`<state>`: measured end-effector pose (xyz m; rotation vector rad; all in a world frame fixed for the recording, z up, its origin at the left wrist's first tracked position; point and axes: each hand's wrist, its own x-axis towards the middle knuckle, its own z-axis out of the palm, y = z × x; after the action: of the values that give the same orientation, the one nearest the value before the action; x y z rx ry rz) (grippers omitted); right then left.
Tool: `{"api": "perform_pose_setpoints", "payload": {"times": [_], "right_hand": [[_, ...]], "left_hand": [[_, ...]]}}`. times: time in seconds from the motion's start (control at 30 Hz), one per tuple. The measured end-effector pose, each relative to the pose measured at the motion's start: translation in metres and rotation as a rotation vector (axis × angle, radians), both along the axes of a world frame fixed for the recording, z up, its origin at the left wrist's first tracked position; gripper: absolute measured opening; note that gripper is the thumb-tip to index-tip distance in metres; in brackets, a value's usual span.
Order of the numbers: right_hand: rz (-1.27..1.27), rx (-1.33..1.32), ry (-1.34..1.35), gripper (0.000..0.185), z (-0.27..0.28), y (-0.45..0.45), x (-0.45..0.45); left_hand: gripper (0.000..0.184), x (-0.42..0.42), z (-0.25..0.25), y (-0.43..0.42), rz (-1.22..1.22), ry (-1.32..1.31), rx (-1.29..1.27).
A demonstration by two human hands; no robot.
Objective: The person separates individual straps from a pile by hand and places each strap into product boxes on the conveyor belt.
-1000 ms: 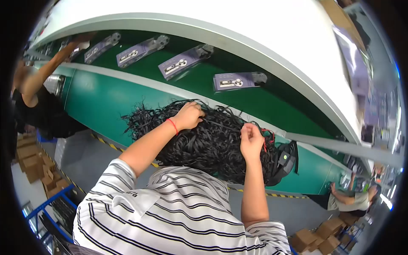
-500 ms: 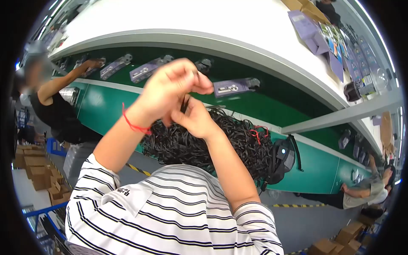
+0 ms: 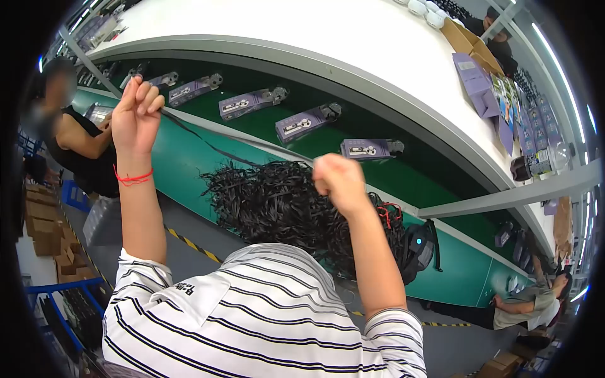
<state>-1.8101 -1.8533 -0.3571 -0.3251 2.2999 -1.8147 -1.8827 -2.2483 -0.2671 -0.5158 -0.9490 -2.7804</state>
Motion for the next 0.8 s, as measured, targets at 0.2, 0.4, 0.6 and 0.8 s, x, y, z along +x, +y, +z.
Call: {"api": "perform_pose_setpoints", "payload": {"times": [0.2,0.4,0.6,0.8], "right_hand": [[0.028,0.080,-0.037,0.026,0.062,0.004,0.014],[0.024,-0.225,-0.120,0.024,0.069,0.043,0.033],[0.044,-0.129,-0.105,0.024,0.096,-0.011,0.055],[0.005,0.057,-0.084,0.031,0.115,-0.056,0.060]], "left_hand": [[0.016,-0.008,-0.064,-0.024,-0.112,-0.092,0.142],[0.016,-0.002,-0.077,-0.020,0.108,-0.239,-0.030],[0.021,0.035,-0.090,0.081,-0.097,-0.153,-0.618],[0.033,0.084,-0.053,0.141,-0.605,0.032,-0.544]]}}
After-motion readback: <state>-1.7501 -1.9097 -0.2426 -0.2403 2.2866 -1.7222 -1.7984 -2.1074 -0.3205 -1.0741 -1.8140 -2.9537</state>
